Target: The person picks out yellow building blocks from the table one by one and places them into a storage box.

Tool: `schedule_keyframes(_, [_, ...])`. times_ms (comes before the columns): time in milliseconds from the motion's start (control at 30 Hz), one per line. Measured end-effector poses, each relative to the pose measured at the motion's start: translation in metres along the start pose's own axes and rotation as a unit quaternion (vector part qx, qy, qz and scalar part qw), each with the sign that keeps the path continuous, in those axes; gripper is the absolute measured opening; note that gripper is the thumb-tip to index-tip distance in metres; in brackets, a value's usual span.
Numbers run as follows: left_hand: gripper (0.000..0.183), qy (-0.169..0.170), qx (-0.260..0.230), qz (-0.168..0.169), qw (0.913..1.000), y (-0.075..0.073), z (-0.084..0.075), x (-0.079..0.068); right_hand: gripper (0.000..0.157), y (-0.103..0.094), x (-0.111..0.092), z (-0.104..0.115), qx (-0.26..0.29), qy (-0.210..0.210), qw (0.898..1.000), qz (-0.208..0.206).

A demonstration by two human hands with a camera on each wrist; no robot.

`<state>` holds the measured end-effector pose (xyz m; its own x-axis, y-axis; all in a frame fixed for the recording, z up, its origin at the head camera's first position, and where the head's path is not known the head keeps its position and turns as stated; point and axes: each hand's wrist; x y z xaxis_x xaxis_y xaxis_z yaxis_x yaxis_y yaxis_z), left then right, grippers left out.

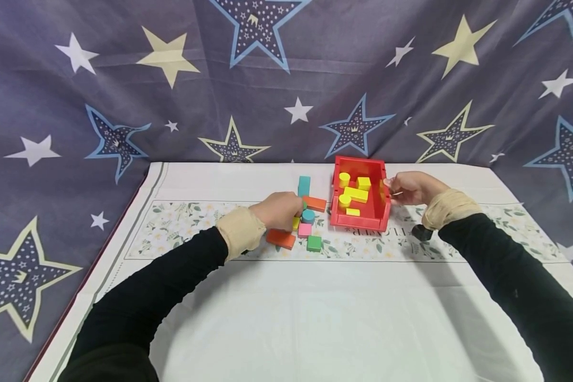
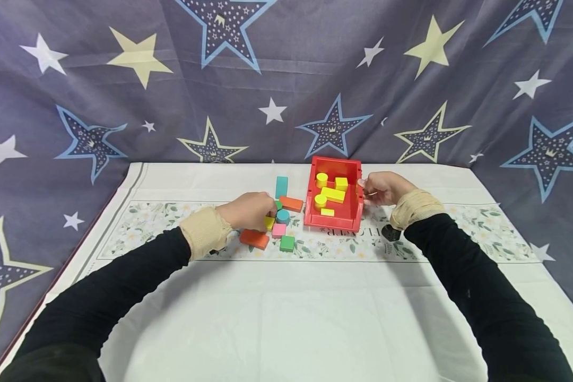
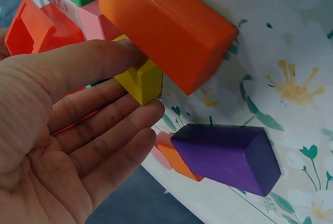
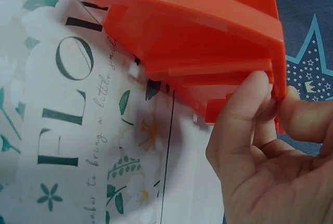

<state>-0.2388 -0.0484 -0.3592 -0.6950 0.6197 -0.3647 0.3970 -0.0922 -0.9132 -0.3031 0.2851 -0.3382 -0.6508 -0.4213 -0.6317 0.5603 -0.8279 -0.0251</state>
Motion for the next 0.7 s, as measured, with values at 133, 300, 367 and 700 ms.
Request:
schedule_keyframes(133, [0.038,0.002,0.001,0.000,1.0000,-0.0003,0.0005,-0.0008,0.026,0.0007,-0.0009,0.0001,0.003,-0.002,1.000,0.004])
schedule_keyframes(300, [0.035,-0.004,0.002,0.006,1.0000,-0.0012,0.0010,-0.0016,0.025,0.0016,-0.0012,0.0000,0.000,-0.002,1.000,0.004])
schedule_keyframes(367, [0.030,-0.007,0.003,0.007,0.9999,-0.0019,0.0011,-0.0023,0.022,0.0013,-0.0011,-0.0001,-0.002,-0.001,1.000,0.002])
schedule_keyframes(700, [0.010,-0.016,0.010,0.005,0.9998,-0.0052,0.0028,-0.0072,0.023,-0.0004,0.0006,-0.0005,0.004,-0.001,1.000,0.008])
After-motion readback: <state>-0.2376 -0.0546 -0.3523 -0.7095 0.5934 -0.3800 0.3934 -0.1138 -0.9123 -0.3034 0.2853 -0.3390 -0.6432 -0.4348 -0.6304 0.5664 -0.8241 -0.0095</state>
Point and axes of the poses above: each hand's wrist, its own x-axis towards the middle knuckle, its own y-axis out of the palm, z = x × y, and after that the axes turned 9 degrees about z, right-handed
